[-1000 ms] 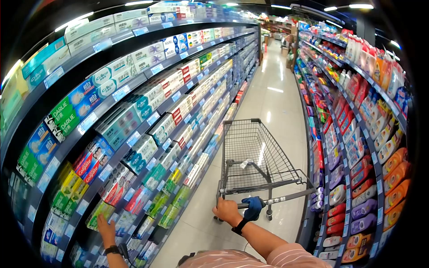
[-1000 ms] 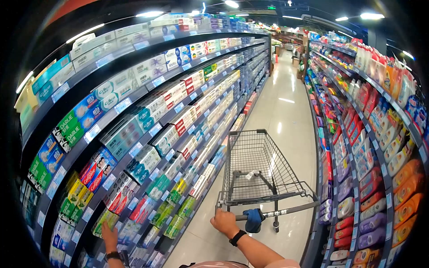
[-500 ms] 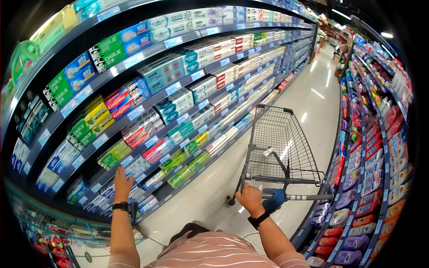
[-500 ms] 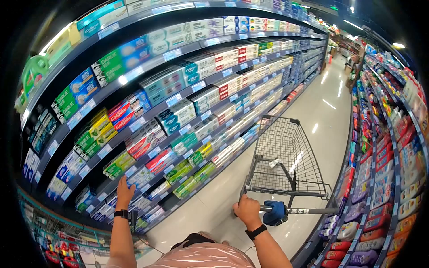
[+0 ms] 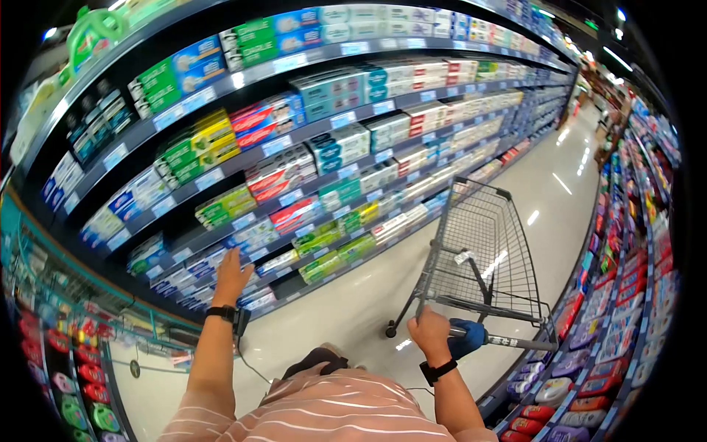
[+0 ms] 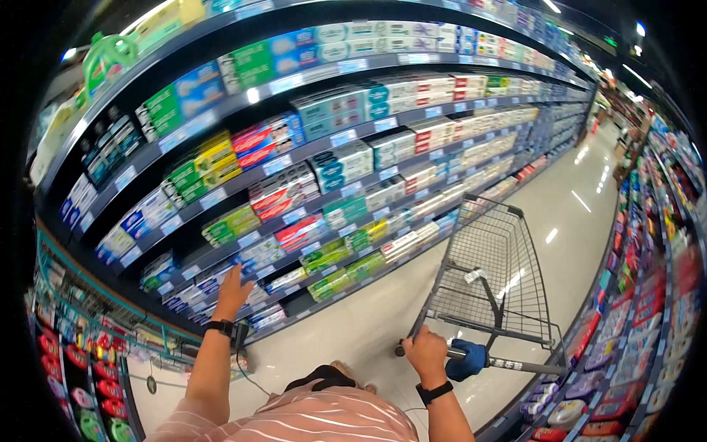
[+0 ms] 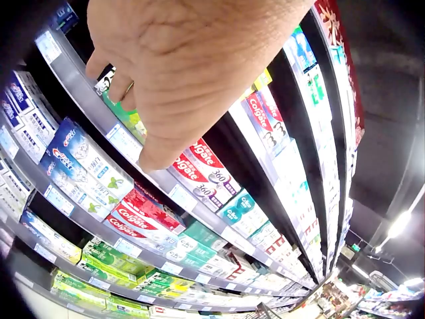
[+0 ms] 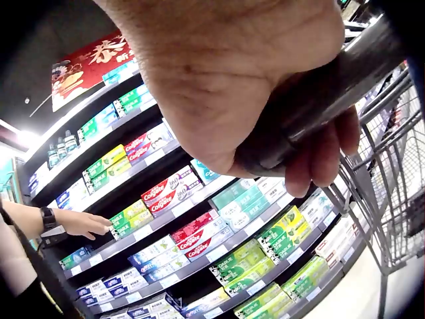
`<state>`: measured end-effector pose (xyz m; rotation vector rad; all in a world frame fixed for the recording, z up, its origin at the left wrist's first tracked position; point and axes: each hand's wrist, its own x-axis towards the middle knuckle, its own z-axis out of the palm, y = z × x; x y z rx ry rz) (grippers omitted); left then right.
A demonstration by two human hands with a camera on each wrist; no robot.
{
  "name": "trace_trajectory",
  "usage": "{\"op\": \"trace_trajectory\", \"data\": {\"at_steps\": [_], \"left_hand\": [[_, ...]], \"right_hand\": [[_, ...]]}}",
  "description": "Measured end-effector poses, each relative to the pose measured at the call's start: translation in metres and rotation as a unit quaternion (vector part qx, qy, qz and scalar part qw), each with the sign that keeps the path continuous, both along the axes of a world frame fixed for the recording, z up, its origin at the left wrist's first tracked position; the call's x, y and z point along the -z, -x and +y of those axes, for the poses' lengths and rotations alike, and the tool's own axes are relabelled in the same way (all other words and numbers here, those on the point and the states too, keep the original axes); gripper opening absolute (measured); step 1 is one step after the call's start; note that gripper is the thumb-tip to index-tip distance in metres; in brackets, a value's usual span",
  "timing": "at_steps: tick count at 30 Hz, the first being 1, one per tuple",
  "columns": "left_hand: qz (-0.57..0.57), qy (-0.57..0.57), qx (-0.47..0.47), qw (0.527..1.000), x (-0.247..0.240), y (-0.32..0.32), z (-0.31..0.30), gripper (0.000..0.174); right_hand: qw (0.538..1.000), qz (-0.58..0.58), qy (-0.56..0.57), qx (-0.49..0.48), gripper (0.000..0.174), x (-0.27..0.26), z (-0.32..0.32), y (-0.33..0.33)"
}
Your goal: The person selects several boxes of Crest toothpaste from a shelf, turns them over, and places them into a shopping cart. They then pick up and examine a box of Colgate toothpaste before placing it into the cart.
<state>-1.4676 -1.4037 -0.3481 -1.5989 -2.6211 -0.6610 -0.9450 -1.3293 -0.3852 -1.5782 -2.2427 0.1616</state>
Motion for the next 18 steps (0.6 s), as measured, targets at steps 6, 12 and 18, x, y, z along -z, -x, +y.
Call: {"op": "trace_trajectory", "data": {"at_steps": [6,12,18], "left_hand": [[0.012,-0.007,-0.005,1.0,0.006,0.004,-0.016,0.071],[-0.026,0.038,-0.043,0.998,0.002,-0.004,-0.04,0.069],[-0.038,0.034,-0.045,0.998,0.017,0.017,-0.06,0.069]], "right_hand": [[1.0,-0.02,0.005,0.004,0.027,0.015,-0.01,-0.002],[0.999,-0.026,0.045,0.006,0.029,0.012,-0.018,0.002],[0.997,-0.03,0.068,0.005,0.033,0.008,-0.027,0.01]]}}
